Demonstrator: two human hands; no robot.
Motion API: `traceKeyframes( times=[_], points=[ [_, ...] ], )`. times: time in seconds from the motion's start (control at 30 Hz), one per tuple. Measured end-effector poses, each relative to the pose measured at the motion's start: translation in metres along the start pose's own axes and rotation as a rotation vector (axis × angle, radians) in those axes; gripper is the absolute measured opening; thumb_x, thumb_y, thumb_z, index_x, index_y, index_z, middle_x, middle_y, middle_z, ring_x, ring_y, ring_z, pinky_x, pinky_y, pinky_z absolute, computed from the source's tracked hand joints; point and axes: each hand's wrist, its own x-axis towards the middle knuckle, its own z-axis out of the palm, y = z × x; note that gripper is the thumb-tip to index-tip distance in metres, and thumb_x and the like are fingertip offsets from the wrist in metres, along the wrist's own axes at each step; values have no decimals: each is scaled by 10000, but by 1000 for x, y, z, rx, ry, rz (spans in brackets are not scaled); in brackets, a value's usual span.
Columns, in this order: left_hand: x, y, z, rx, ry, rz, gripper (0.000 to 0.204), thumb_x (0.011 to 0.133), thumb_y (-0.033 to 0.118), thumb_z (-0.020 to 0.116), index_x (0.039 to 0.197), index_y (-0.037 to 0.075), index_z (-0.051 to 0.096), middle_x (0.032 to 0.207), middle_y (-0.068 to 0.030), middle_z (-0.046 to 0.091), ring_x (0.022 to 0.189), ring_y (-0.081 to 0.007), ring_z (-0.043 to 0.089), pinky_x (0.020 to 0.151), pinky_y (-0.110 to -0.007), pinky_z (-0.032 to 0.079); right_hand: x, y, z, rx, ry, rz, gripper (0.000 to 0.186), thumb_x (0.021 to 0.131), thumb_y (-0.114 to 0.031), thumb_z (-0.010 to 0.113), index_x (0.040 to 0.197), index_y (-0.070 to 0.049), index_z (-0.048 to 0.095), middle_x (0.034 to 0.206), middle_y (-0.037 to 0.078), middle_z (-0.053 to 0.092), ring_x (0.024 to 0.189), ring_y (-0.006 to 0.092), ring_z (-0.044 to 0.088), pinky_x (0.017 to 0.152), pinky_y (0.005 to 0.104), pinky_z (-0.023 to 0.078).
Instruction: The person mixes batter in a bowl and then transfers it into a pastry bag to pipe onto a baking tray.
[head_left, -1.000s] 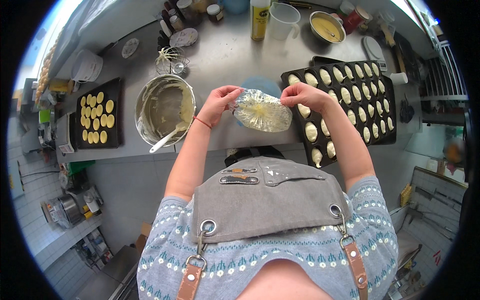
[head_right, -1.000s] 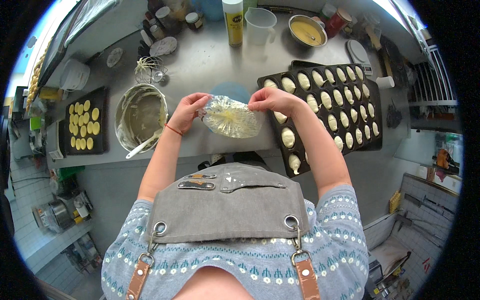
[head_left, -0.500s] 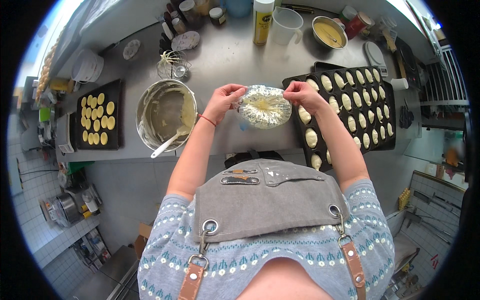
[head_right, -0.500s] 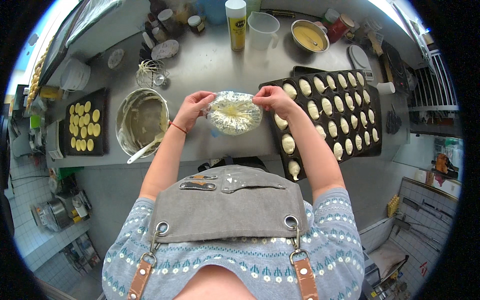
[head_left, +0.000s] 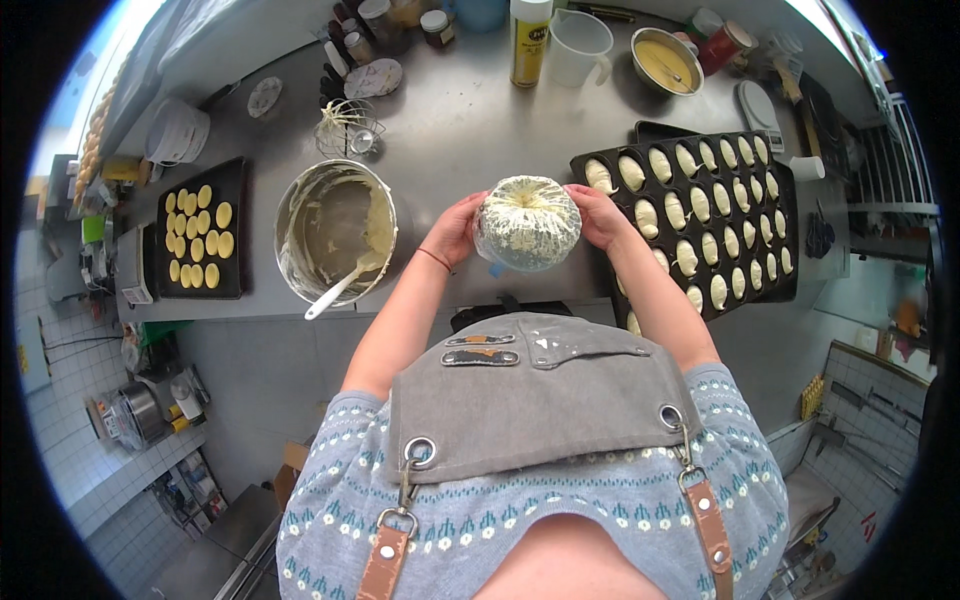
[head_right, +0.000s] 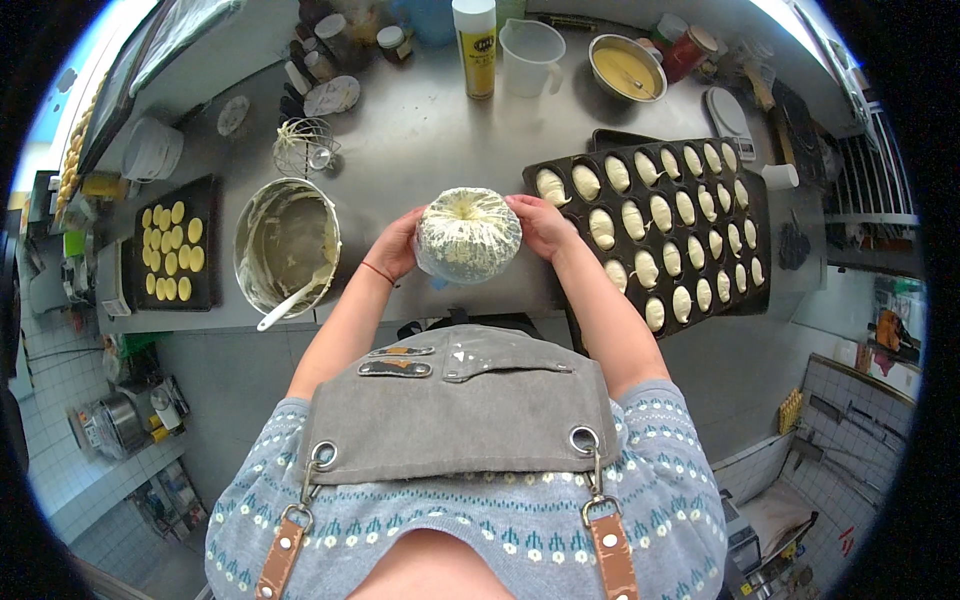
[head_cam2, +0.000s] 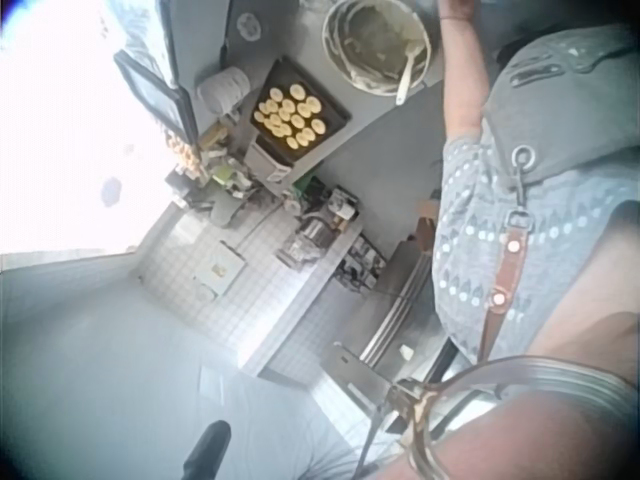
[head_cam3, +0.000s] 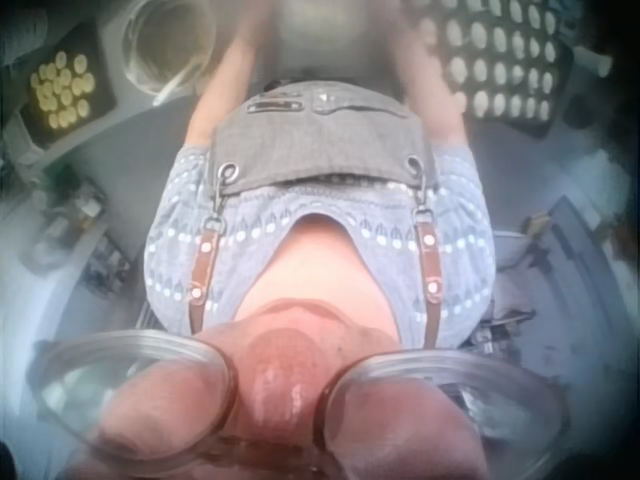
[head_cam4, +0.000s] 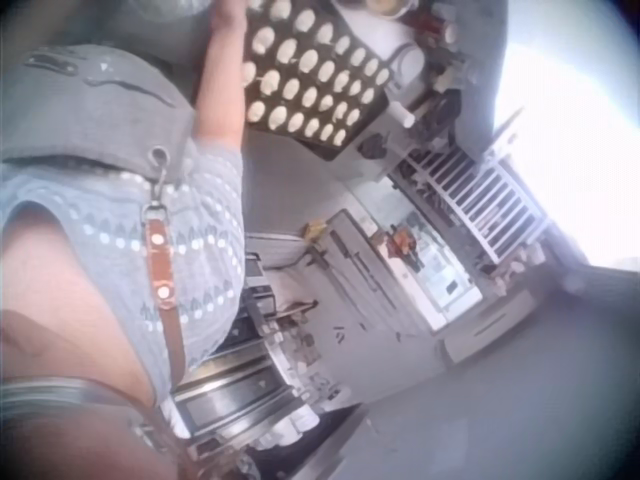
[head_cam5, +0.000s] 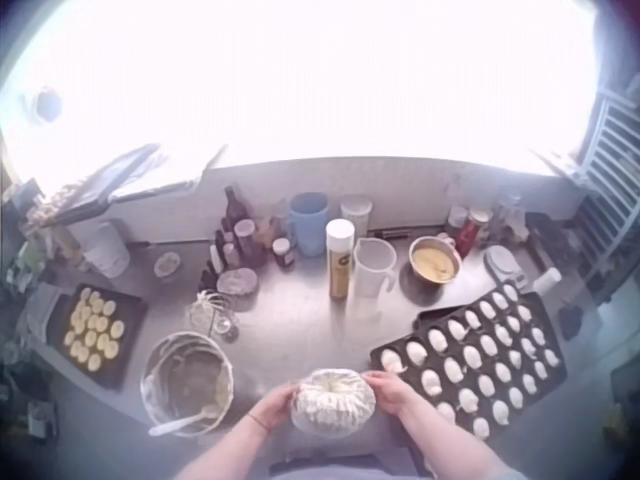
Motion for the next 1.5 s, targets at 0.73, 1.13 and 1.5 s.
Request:
traceKeyframes(
  times=[0.73, 1.13, 1.5],
  points=[
    [-35, -55, -2, -180, 43, 21, 320, 1014, 309, 571, 1281, 133, 572, 1177, -3, 653, 1061, -122, 637, 906, -288, 542, -109, 77, 23, 268, 103, -193, 57, 955, -136, 666, 930, -91, 640, 851, -1, 643, 700, 99, 554, 641, 240, 429],
    [-45, -75, -33, -62, -2, 90, 300, 1018, 341, 555, 1233, 140, 606, 1133, 21, 640, 1029, -125, 600, 888, -319, 472, -96, 116, -15, -463, 278, -60, 271, 1013, -303, 578, 1092, -64, 678, 798, -44, 581, 646, 44, 484, 587, 226, 393],
    [-276, -55, -207, 833, 413, 210, 421, 1014, 333, 546, 1309, 33, 558, 1081, -65, 658, 932, -151, 621, 839, -282, 506, -144, 154, 100, -1658, -20, -66, 282, 937, -222, 583, 1177, -84, 635, 850, 56, 647, 746, 217, 599, 755, 384, 518]
  ],
)
